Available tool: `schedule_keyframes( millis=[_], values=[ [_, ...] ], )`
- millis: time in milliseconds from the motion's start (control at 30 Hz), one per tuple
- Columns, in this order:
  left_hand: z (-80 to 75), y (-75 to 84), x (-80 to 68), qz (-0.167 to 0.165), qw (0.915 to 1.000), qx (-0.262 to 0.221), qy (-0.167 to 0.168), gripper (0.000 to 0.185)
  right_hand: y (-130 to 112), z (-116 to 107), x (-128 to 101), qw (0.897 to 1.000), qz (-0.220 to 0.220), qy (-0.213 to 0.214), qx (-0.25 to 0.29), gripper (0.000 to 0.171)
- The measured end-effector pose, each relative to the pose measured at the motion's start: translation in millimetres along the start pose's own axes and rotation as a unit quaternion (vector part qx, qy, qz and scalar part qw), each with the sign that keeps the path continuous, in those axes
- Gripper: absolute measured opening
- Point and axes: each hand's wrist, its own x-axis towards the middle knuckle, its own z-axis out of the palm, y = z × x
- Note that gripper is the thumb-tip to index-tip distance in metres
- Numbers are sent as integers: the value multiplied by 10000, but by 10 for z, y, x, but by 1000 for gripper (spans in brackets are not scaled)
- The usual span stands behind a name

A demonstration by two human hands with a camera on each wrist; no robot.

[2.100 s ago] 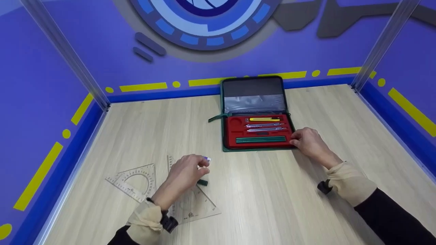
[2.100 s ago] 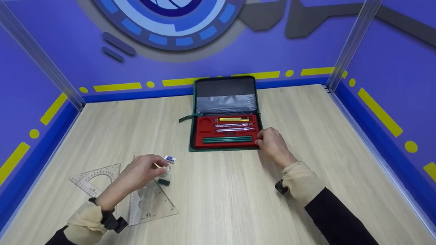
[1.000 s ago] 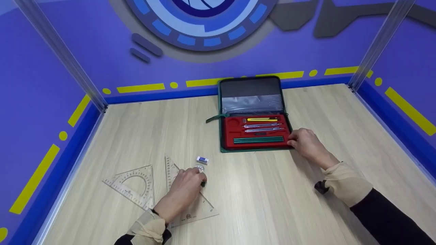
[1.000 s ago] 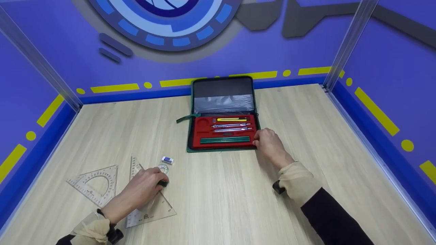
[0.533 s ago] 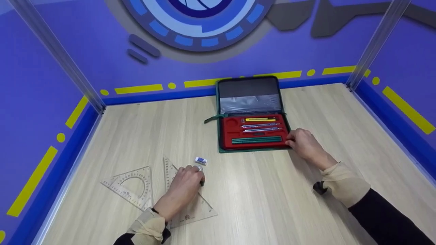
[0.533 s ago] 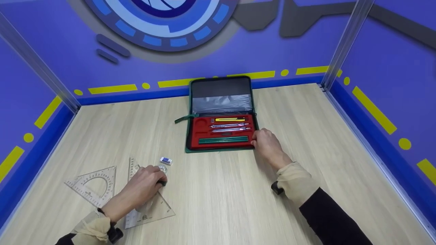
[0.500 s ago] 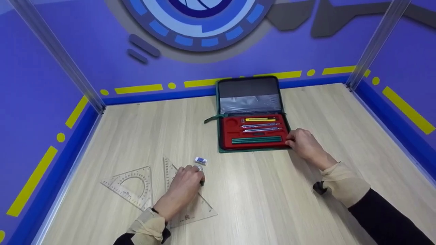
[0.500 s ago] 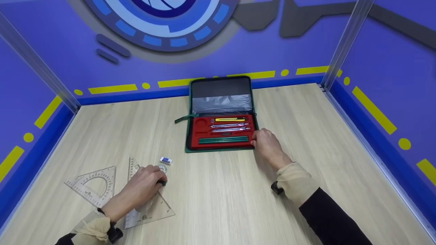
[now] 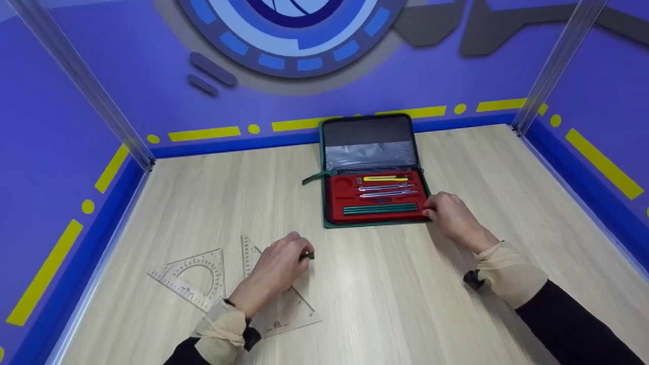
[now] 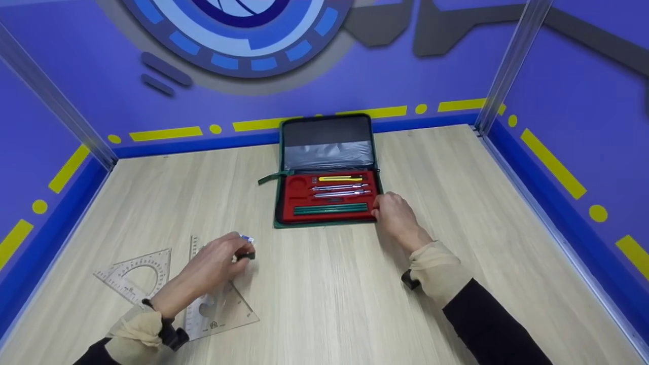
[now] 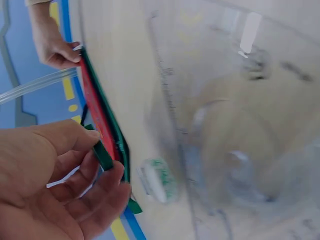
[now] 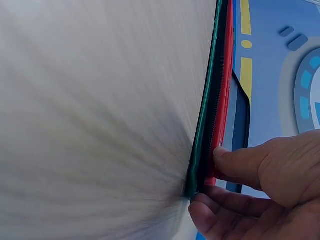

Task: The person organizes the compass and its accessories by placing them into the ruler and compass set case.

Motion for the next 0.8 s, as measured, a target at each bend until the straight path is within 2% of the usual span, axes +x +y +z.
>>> schedule_keyframes(
  millis=[133, 267, 500, 800],
  values=[
    [-64, 78, 152, -162, 9984, -540, -8, 10, -2, -5, 10, 10000, 26, 16, -45, 7],
    [-97, 149, 294, -195, 9966, -803, 50, 7, -1, -4, 22, 10000, -7, 19, -47, 7],
    [-101, 219, 527, -288, 9962, -823, 83, 11, -3, -5, 13, 10000, -68, 62, 4, 8],
    [-31, 273, 863, -446, 9959, -768, -179, 13, -1, -14, 9, 10000, -50, 41, -42, 12]
  ],
)
